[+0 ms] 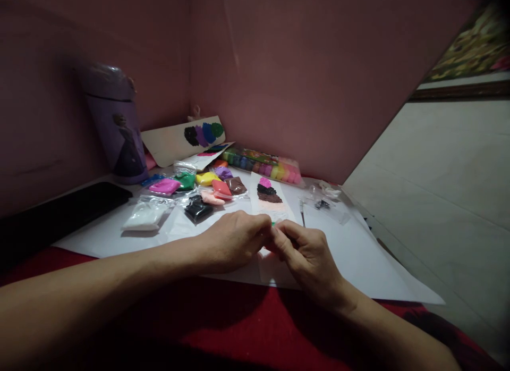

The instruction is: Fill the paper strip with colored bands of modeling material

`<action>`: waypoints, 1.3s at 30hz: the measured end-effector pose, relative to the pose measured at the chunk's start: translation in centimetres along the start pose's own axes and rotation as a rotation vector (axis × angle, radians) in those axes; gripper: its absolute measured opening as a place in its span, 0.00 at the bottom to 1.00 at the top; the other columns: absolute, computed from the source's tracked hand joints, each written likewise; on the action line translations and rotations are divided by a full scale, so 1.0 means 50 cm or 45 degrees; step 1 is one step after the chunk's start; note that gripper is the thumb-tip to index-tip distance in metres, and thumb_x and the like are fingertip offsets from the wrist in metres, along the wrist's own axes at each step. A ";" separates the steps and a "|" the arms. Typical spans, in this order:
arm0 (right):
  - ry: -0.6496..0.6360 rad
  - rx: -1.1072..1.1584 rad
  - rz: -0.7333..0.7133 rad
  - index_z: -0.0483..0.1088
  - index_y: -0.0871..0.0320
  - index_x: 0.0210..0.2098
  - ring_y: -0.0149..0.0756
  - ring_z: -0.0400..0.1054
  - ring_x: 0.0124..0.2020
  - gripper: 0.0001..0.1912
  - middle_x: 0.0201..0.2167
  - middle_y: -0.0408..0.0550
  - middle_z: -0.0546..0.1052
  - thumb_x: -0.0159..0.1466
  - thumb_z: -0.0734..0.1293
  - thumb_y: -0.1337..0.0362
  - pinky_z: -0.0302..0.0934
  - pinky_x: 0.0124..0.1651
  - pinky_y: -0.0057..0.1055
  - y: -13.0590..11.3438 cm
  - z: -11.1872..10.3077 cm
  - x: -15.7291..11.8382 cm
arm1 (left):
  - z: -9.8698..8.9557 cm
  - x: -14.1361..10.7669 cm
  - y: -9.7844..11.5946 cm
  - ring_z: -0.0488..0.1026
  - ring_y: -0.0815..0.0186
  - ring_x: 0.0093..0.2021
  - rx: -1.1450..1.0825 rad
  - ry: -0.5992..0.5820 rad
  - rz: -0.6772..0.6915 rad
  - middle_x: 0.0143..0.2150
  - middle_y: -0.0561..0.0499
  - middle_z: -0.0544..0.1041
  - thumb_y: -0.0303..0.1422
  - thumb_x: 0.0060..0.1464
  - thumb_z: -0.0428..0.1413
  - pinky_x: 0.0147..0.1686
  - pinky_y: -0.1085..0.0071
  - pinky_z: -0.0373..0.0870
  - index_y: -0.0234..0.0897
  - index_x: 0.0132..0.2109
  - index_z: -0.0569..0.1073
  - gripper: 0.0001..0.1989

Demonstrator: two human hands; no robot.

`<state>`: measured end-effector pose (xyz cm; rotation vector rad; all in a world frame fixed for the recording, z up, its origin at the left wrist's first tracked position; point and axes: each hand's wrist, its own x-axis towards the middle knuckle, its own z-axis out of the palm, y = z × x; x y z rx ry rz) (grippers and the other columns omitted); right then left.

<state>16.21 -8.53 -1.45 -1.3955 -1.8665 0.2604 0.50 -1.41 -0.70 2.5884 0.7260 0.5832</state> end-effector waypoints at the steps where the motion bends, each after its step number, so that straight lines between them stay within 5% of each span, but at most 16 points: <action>1: -0.006 -0.010 0.003 0.63 0.58 0.22 0.27 0.57 0.20 0.16 0.18 0.40 0.64 0.66 0.58 0.61 0.51 0.26 0.25 0.001 0.000 0.000 | 0.000 0.000 0.000 0.66 0.70 0.25 0.006 -0.002 0.004 0.26 0.51 0.73 0.31 0.57 0.46 0.26 0.74 0.56 0.35 0.31 0.68 0.09; 39: -0.046 -0.069 -0.013 0.62 0.58 0.22 0.27 0.57 0.20 0.16 0.18 0.40 0.65 0.66 0.58 0.62 0.51 0.26 0.25 0.004 0.000 -0.001 | 0.000 0.000 -0.001 0.66 0.70 0.24 0.065 -0.019 0.004 0.25 0.50 0.73 0.32 0.57 0.46 0.23 0.75 0.53 0.35 0.31 0.69 0.10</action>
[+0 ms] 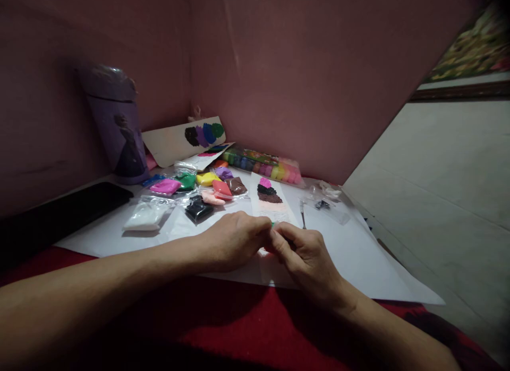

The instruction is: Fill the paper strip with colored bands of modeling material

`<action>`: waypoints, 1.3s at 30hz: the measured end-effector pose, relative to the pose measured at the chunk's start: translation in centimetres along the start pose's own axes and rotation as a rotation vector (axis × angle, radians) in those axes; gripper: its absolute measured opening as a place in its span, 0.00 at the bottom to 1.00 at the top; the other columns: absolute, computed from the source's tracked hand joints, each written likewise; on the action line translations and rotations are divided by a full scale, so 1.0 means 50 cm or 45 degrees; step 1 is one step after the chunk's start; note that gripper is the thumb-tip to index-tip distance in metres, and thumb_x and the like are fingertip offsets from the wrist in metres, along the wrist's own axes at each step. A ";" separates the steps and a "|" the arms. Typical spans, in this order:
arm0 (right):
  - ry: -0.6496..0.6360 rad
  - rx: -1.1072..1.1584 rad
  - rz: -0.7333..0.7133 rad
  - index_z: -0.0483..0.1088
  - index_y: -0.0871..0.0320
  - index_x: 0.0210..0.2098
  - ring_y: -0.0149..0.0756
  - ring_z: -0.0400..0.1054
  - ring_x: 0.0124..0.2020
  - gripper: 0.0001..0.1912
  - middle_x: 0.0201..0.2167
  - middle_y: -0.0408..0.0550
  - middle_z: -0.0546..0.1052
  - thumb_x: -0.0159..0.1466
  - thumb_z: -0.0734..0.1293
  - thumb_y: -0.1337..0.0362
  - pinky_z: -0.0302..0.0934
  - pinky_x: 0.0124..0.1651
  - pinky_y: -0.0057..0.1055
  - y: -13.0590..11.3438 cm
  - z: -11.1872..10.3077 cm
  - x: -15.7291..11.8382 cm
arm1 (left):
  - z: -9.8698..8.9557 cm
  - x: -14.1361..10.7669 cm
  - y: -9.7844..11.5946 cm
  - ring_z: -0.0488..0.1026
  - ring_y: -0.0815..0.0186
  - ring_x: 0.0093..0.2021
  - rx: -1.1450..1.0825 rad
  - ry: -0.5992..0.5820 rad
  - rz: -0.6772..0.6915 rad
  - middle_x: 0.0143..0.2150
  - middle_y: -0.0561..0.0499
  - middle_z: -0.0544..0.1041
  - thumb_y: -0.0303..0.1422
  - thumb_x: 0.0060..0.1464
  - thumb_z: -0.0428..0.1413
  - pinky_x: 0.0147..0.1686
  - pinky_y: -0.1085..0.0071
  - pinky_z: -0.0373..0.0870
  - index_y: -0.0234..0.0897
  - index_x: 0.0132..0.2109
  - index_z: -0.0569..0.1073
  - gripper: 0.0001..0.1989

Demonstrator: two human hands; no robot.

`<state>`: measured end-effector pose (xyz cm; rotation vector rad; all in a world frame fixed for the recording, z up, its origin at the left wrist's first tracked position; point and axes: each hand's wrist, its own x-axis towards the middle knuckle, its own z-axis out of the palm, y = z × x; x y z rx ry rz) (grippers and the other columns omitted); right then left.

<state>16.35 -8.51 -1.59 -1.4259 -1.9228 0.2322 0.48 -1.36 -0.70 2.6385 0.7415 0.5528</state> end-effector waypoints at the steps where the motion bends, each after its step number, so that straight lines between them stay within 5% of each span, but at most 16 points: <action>1: -0.002 0.001 0.000 0.62 0.58 0.22 0.27 0.57 0.20 0.16 0.18 0.40 0.65 0.66 0.57 0.62 0.51 0.26 0.25 0.000 0.000 0.000 | 0.000 0.000 0.000 0.66 0.70 0.24 -0.004 0.001 0.002 0.25 0.50 0.73 0.31 0.57 0.46 0.23 0.75 0.53 0.35 0.31 0.69 0.10; 30: -0.066 -0.060 -0.081 0.62 0.58 0.22 0.27 0.59 0.21 0.14 0.19 0.41 0.67 0.65 0.59 0.64 0.50 0.26 0.25 0.002 0.000 0.001 | 0.001 -0.001 -0.003 0.65 0.70 0.24 -0.019 -0.035 -0.018 0.25 0.51 0.73 0.29 0.52 0.48 0.24 0.75 0.51 0.35 0.30 0.70 0.07; 39: -0.152 -0.159 -0.152 0.67 0.59 0.30 0.30 0.63 0.24 0.09 0.25 0.45 0.73 0.64 0.57 0.68 0.54 0.29 0.26 0.006 0.002 0.002 | -0.001 0.003 -0.002 0.64 0.71 0.24 -0.012 -0.066 -0.015 0.24 0.51 0.71 0.26 0.48 0.49 0.23 0.75 0.51 0.34 0.29 0.68 0.04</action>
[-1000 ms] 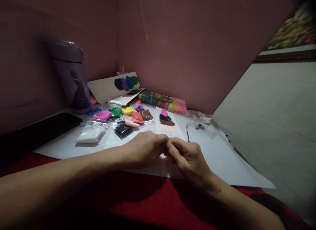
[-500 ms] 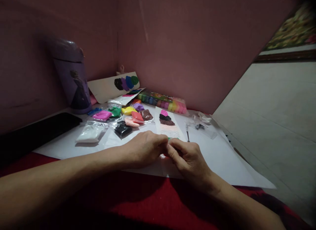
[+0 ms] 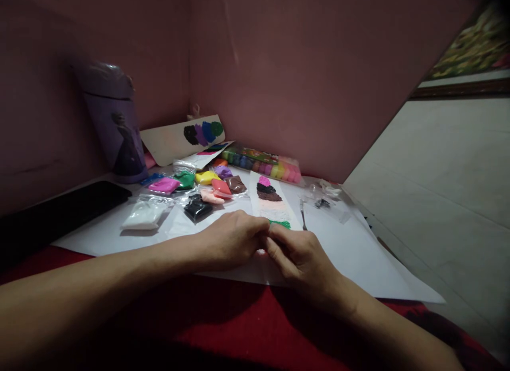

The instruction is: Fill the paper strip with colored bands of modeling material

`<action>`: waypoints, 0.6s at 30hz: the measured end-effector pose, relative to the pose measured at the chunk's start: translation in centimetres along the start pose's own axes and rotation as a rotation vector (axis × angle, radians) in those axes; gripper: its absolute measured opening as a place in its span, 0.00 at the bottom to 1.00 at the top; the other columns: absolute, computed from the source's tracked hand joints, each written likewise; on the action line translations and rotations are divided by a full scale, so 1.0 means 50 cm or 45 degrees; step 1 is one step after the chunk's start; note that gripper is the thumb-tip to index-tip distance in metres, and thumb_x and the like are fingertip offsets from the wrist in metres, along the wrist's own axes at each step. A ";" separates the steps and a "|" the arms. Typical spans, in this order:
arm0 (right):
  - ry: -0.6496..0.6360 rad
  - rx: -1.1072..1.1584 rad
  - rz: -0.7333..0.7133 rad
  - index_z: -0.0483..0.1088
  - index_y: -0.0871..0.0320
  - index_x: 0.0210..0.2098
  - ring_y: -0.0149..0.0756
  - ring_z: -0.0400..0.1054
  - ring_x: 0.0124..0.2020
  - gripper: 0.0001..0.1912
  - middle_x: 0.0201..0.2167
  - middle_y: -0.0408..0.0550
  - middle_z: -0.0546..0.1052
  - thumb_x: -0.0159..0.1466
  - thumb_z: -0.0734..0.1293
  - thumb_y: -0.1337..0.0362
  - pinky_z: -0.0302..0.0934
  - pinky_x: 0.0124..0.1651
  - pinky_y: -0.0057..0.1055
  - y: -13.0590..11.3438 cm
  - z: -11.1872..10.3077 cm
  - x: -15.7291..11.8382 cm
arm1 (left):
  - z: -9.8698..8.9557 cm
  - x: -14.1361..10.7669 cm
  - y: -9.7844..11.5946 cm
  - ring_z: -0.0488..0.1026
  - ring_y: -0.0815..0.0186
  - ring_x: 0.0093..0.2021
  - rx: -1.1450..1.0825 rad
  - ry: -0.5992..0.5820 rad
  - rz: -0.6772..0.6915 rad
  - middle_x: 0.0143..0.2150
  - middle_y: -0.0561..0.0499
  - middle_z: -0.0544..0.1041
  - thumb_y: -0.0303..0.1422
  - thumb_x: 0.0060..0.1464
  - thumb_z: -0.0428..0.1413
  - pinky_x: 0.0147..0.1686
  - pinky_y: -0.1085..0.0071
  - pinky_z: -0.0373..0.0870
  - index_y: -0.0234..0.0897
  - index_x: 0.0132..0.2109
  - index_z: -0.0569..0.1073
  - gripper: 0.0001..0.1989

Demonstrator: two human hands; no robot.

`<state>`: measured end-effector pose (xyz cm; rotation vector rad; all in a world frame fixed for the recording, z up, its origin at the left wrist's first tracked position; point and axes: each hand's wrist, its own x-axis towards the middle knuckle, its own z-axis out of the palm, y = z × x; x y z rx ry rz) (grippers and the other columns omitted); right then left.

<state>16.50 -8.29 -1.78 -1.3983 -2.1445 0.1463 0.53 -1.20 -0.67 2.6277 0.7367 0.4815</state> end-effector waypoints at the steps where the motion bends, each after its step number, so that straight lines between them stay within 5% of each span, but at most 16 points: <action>1: -0.004 -0.007 -0.003 0.67 0.59 0.31 0.30 0.64 0.24 0.09 0.25 0.45 0.73 0.64 0.57 0.68 0.54 0.29 0.26 0.000 0.000 -0.001 | 0.000 0.000 0.000 0.64 0.70 0.24 -0.003 0.000 0.002 0.24 0.51 0.71 0.26 0.48 0.49 0.23 0.75 0.51 0.35 0.29 0.68 0.04; 18: -0.038 -0.087 -0.047 0.61 0.57 0.28 0.30 0.62 0.23 0.08 0.24 0.43 0.71 0.64 0.56 0.68 0.52 0.28 0.26 0.001 0.003 -0.002 | -0.002 -0.002 -0.001 0.65 0.70 0.24 0.018 -0.019 0.009 0.25 0.51 0.73 0.27 0.47 0.50 0.24 0.75 0.52 0.35 0.30 0.69 0.03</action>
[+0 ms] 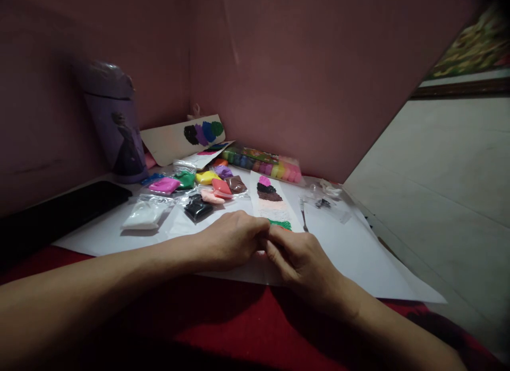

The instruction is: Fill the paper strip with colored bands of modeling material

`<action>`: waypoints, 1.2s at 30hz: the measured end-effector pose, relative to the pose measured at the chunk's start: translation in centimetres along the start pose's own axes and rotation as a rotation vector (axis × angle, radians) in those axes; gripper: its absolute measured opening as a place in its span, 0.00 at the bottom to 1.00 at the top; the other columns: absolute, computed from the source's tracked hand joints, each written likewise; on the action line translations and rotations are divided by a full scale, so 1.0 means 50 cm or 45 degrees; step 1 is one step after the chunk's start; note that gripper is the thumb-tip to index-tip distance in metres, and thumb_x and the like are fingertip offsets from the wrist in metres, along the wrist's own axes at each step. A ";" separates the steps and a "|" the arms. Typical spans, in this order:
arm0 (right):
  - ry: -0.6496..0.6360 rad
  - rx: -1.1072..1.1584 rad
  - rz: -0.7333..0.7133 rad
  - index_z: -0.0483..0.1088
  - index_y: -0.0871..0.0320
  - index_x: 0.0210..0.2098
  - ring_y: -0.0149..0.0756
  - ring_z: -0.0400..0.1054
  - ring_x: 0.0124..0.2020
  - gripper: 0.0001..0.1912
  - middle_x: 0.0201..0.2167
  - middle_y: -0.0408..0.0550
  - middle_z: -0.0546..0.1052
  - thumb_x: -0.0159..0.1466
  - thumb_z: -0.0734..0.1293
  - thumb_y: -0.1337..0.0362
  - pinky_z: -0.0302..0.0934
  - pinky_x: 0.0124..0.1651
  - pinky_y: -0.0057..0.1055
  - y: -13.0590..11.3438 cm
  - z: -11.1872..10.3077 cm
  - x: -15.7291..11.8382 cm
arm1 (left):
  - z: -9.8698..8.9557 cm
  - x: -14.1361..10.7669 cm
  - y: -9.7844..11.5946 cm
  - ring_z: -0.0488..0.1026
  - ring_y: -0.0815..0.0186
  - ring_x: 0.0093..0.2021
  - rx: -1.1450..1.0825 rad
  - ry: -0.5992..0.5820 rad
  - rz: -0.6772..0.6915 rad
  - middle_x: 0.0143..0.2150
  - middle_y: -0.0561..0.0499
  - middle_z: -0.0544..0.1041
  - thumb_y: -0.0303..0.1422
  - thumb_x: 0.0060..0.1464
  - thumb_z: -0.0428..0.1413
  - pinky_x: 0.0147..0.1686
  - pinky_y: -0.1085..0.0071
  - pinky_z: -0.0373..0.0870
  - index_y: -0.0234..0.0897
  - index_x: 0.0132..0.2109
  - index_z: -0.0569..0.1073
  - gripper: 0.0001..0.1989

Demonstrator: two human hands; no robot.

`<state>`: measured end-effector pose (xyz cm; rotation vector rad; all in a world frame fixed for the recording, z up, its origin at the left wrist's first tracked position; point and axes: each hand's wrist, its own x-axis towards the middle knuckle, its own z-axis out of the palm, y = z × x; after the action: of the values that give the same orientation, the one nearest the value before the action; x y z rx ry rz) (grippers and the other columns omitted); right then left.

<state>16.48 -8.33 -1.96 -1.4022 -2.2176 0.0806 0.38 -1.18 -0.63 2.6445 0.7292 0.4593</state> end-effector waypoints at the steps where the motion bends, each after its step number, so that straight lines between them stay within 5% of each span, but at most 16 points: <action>1: -0.002 -0.004 0.002 0.61 0.57 0.28 0.30 0.62 0.23 0.08 0.24 0.43 0.71 0.64 0.56 0.68 0.52 0.28 0.26 0.000 0.000 0.000 | 0.000 0.000 0.000 0.65 0.70 0.24 0.003 0.003 -0.001 0.25 0.51 0.73 0.27 0.47 0.50 0.23 0.75 0.52 0.35 0.30 0.69 0.03; 30: -0.040 -0.133 -0.080 0.67 0.61 0.28 0.31 0.63 0.22 0.12 0.23 0.47 0.72 0.63 0.55 0.68 0.52 0.27 0.28 0.003 -0.001 -0.001 | 0.003 -0.001 -0.006 0.65 0.70 0.26 -0.033 -0.003 0.029 0.23 0.53 0.72 0.27 0.48 0.51 0.25 0.75 0.53 0.34 0.28 0.71 0.05; 36: -0.029 -0.163 -0.094 0.66 0.60 0.28 0.30 0.61 0.21 0.12 0.22 0.46 0.71 0.63 0.55 0.68 0.51 0.27 0.27 0.001 0.000 -0.001 | 0.011 -0.002 -0.013 0.69 0.68 0.33 -0.092 0.079 0.119 0.32 0.51 0.75 0.23 0.45 0.52 0.32 0.75 0.60 0.34 0.31 0.73 0.06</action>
<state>16.56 -8.35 -1.98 -1.3895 -2.3265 -0.0725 0.24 -0.87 -1.39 2.6146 0.5971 0.5852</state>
